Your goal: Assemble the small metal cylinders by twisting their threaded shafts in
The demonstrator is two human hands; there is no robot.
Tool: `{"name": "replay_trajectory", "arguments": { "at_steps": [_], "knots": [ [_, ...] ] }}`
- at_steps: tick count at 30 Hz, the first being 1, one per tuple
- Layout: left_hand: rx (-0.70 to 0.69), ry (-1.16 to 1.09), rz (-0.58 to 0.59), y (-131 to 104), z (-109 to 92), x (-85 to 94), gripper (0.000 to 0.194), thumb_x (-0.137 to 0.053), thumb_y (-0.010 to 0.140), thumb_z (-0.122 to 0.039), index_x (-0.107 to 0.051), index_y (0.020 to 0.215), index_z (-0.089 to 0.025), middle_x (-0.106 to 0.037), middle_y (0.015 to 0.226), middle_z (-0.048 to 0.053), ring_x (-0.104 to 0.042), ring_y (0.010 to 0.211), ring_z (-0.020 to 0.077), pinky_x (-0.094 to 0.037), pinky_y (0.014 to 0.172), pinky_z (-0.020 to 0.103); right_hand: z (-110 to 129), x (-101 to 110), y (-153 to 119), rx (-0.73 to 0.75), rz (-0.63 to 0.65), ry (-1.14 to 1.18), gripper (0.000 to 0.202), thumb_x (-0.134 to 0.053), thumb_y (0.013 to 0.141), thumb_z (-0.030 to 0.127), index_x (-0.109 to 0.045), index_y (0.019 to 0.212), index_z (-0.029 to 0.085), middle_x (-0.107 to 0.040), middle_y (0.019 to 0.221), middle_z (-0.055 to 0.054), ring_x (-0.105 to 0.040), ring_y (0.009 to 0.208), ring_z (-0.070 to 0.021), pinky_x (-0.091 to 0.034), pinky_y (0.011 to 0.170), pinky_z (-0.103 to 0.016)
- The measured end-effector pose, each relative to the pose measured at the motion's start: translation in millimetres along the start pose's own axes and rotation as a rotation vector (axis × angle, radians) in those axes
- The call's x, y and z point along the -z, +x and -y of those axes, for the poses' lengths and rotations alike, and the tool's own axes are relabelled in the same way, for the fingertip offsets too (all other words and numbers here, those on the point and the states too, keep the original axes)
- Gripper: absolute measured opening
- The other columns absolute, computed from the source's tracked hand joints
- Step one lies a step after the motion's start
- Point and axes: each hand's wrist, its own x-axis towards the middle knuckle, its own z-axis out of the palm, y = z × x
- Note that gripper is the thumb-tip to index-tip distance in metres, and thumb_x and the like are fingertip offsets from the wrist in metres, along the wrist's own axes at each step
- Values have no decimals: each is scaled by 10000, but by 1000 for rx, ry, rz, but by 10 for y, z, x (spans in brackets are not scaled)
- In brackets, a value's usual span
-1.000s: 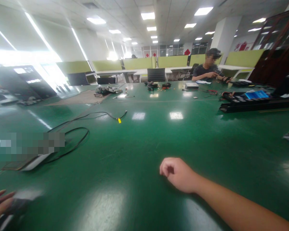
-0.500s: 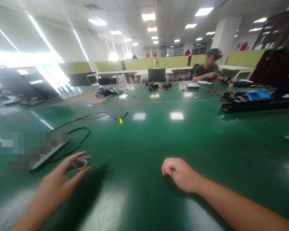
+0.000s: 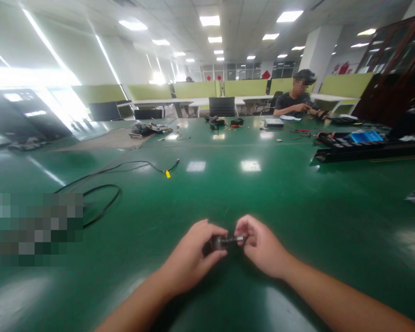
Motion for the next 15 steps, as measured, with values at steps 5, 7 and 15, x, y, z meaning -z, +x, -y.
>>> {"name": "replay_trajectory", "arguments": {
  "at_steps": [5,7,15],
  "knots": [
    [-59,-13,58,-58,76,-49,316,-603,914,-307,-554,1225,-292,-664,1131,32,-592,1092,221,-288,1168,545,190,-50,-104,87,47,-214,432,-522,637,-44,-577,985,206,-623,864,7,-561,708,-126,-422,602,-211],
    [-46,-44,35,-56,74,-75,378,-611,907,-300,-514,1273,-296,-661,1161,34,-588,1124,223,-312,1162,532,217,-56,-113,99,24,-250,393,-555,663,-26,-578,978,208,-620,864,7,-571,728,-133,-443,632,-219],
    [-26,-196,-59,-49,30,-105,250,-686,840,-231,-573,1063,-228,-701,1025,12,-662,983,171,-280,1195,517,206,-59,-122,131,5,-351,272,-648,706,50,-599,918,212,-628,854,0,-586,775,-156,-448,679,-247]
  ]
}}
